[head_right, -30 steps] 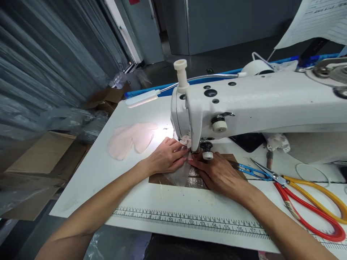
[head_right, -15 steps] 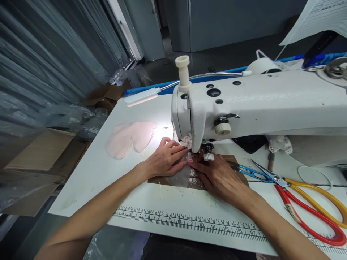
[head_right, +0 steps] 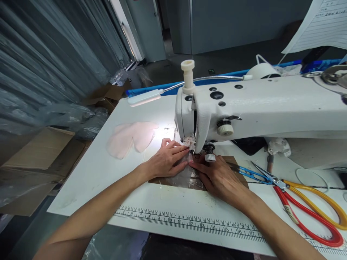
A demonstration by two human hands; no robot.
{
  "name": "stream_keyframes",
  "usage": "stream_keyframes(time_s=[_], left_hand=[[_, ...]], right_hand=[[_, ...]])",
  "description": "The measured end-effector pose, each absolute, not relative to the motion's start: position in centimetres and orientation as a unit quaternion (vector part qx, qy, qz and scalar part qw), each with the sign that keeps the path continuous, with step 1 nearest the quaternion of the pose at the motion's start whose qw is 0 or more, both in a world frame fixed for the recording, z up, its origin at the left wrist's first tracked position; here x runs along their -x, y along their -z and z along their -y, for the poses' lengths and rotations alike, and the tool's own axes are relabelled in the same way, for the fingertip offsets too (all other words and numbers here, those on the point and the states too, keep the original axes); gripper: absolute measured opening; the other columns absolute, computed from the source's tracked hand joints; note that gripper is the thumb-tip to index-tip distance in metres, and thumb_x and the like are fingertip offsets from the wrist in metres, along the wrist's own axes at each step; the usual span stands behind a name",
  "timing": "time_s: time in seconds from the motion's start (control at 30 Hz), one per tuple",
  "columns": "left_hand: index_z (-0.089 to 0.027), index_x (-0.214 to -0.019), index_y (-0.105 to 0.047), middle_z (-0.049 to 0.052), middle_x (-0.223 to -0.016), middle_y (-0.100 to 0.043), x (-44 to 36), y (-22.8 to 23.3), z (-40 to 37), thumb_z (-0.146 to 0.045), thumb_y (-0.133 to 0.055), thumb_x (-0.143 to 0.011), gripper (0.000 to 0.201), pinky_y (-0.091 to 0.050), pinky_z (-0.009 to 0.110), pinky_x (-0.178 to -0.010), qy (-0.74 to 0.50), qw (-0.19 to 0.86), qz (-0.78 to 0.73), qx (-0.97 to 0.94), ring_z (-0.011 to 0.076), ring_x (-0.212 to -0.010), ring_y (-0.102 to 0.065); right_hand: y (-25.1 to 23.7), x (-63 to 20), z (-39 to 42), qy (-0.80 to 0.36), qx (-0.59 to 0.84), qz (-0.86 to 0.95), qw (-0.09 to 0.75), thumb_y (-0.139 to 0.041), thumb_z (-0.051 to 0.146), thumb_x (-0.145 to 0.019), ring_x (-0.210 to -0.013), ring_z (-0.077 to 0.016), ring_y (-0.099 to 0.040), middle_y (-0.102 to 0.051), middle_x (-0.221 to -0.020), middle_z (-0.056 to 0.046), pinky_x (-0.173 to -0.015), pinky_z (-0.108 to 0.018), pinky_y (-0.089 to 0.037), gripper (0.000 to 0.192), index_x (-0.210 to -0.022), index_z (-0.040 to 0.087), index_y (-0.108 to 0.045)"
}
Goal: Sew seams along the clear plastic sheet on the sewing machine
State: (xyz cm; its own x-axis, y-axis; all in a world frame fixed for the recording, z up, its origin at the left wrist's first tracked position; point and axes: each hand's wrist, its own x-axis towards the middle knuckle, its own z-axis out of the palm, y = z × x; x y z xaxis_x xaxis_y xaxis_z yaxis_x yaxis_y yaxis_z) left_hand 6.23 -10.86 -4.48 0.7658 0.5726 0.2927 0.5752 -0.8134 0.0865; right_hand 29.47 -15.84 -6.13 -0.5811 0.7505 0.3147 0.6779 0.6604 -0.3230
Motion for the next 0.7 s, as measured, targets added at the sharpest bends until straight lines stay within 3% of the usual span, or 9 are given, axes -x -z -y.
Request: stream_keyframes(time_s=[0.2, 0.47, 0.7], left_hand=[[-0.015, -0.119, -0.063, 0.012, -0.132, -0.059, -6.26, 4.41, 11.08, -0.038, -0.044, -0.097, 0.037, -0.036, 0.049, -0.088, 0.145, 0.021, 0.305, 0.941, 0.0269, -0.101, -0.054], [-0.013, -0.12, -0.062, 0.014, -0.134, -0.058, -6.24, 4.32, 11.23, -0.039, -0.04, -0.098, 0.04, -0.035, 0.051, -0.091, 0.137, 0.011, 0.308, 0.941, 0.0273, -0.101, -0.054], [-0.018, -0.124, -0.058, 0.011, -0.135, -0.058, -5.52, 5.09, 10.51, -0.04, -0.042, -0.098, 0.038, -0.031, 0.051, -0.099, 0.169, -0.029, 0.29, 0.942, 0.0284, -0.122, -0.05]], right_hand=[[6.69, -29.9, 15.79, -0.095, 0.396, 0.888, 0.211, -0.049, 0.023, -0.092, -0.099, -0.0255, -0.06, -0.058, -0.115, -0.011, -0.083, -0.044, -0.055, 0.043, -0.133, 0.031, -0.058], [6.48, -29.79, 15.49, -0.12, 0.405, 0.883, 0.203, -0.045, 0.02, -0.092, -0.092, -0.0231, -0.061, -0.06, -0.109, -0.01, -0.08, -0.041, -0.055, 0.042, -0.13, 0.03, -0.06], [6.85, -29.86, 15.57, -0.117, 0.411, 0.875, 0.225, -0.045, 0.027, -0.095, -0.097, -0.0236, -0.061, -0.059, -0.112, -0.01, -0.084, -0.042, -0.054, 0.036, -0.126, 0.03, -0.063]])
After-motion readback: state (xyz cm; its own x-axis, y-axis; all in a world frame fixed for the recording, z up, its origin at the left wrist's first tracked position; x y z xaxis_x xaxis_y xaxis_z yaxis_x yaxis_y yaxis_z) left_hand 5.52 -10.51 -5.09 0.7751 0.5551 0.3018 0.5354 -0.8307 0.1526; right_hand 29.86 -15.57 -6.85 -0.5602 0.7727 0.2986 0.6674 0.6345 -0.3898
